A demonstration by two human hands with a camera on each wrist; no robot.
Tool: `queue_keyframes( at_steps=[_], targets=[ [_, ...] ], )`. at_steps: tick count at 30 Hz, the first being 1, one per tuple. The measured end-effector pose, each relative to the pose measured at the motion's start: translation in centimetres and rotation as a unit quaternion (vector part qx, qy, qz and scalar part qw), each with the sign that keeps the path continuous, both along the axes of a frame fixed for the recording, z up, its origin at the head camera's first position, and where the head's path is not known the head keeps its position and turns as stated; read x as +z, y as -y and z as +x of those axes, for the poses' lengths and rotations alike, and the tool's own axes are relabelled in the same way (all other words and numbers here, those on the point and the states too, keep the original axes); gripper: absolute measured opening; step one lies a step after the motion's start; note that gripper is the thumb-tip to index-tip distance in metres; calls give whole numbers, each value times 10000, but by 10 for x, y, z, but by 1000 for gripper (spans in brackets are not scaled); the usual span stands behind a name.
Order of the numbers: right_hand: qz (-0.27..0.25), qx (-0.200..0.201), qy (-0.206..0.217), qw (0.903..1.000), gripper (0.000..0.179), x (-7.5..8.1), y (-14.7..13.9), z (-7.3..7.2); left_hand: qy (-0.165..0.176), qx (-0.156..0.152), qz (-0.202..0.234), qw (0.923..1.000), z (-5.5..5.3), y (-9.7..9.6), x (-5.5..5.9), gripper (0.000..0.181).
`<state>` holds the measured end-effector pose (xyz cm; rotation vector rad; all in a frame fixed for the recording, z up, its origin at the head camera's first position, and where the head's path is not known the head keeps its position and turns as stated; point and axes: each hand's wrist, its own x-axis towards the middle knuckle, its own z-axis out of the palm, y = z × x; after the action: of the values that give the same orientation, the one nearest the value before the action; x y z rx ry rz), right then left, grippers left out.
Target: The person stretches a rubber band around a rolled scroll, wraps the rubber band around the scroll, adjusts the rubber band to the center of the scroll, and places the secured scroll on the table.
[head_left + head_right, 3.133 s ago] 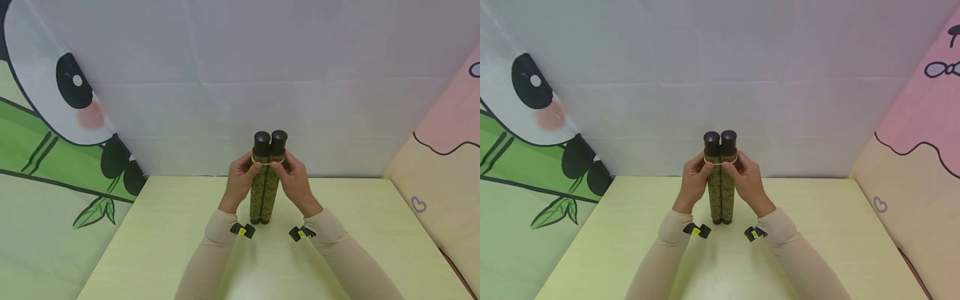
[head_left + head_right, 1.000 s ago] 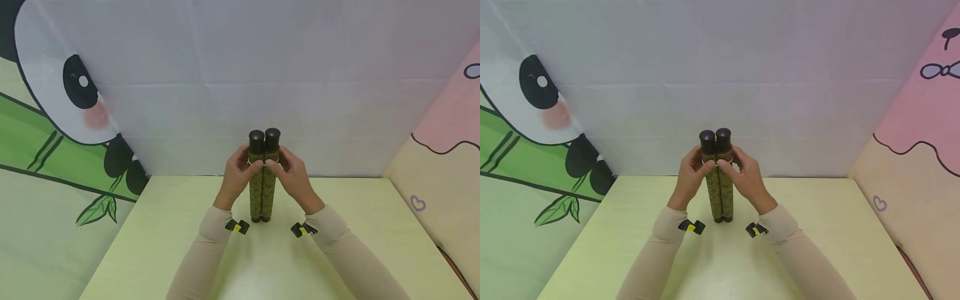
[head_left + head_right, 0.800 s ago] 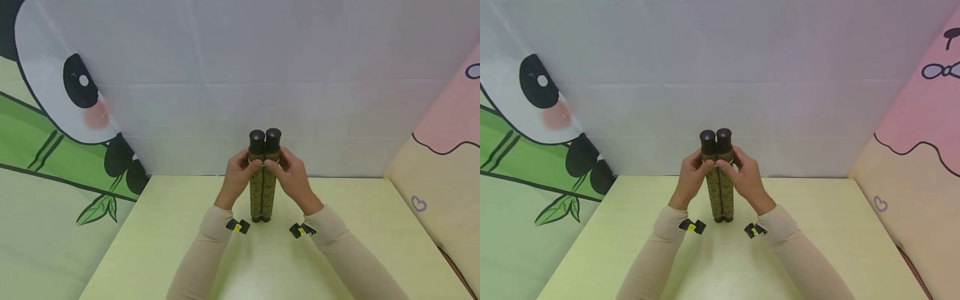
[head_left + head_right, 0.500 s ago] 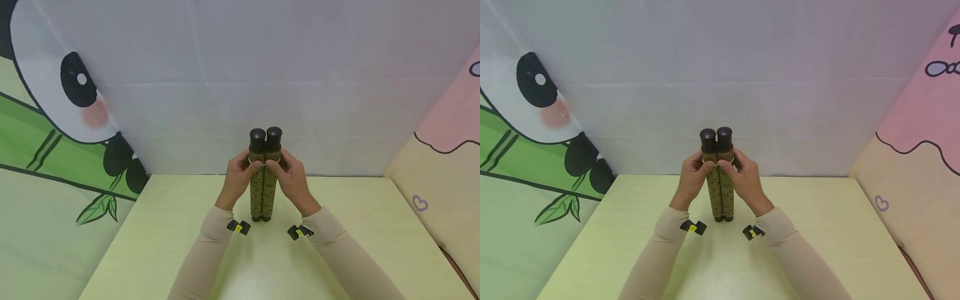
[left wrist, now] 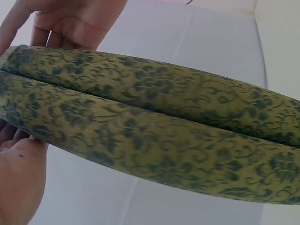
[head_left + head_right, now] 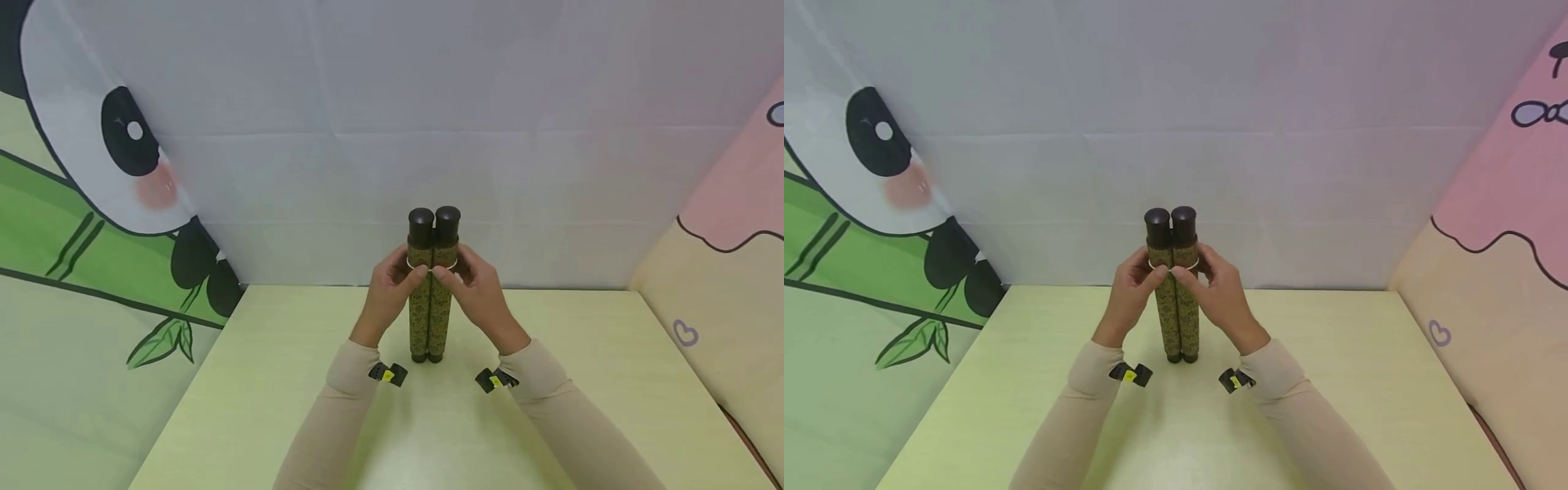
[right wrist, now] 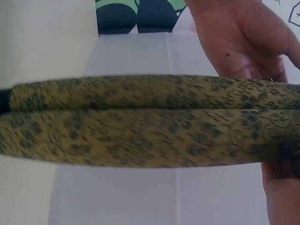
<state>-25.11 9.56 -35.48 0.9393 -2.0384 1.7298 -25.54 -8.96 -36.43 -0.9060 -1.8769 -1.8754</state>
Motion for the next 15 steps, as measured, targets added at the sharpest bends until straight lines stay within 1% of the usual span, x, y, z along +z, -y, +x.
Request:
queue_keyframes(
  at_steps=[3, 6, 10, 12, 15],
  targets=[
    [16, 126, -113, 9999, 49, 8, 0, -1, -34, -82, 38, 10000, 1, 0, 7, 80],
    [54, 13, -145, 9999, 53, 10, -1, 0, -9, -22, -134, 9999, -1, -1, 8, 78],
    [91, -157, -12, 9998, 59, 4, 0, 1, 44, 161, -303, 9994, -3, -2, 2, 79],
    [48, -185, 74, 9998, 59, -2, 0, 0, 9, 247, -283, 9993, -4, -2, -2, 80],
    [-39, -240, 107, 9996, 59, -8, 2, -1, -36, 278, -243, 9993, -5, -3, -6, 79]
  ],
)
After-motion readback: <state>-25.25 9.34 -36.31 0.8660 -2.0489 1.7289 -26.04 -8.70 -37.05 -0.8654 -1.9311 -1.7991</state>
